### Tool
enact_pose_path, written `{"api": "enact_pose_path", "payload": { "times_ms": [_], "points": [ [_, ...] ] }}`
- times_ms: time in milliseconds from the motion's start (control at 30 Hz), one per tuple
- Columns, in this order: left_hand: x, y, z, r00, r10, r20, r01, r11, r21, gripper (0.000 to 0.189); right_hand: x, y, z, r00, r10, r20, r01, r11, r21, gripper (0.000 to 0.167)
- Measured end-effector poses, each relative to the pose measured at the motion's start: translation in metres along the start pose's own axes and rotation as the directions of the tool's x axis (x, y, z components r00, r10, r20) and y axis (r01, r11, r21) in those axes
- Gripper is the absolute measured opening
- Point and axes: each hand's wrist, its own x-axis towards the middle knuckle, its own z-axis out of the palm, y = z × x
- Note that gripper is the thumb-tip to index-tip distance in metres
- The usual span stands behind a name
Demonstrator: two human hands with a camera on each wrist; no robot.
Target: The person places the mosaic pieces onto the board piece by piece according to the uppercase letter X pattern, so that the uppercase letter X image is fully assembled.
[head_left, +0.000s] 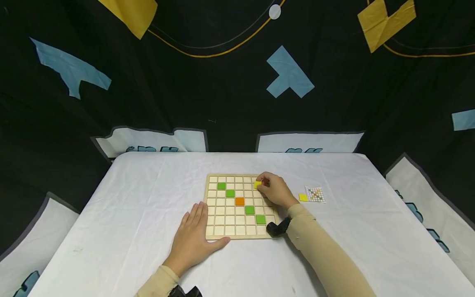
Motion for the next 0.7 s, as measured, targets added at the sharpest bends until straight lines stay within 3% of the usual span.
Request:
{"api": "enact_pose_path", "payload": {
  "times_ms": [367,700],
  "points": [
    [0.0002,0.0007,0.0007,1.000,0.000,-0.002,0.000,1.000,0.006,0.124,-0.0019,-0.0049,0.0017,1.000,0.005,0.005,-0.005,0.998,-0.059,0.012],
    [-0.0003,0.0000,0.0006,1.000,-0.001,0.001,0.001,1.000,0.009,0.124,-0.0065,-0.0067,0.0024,0.999,0.020,0.031,-0.016,0.992,-0.129,0.023]
  ]
}}
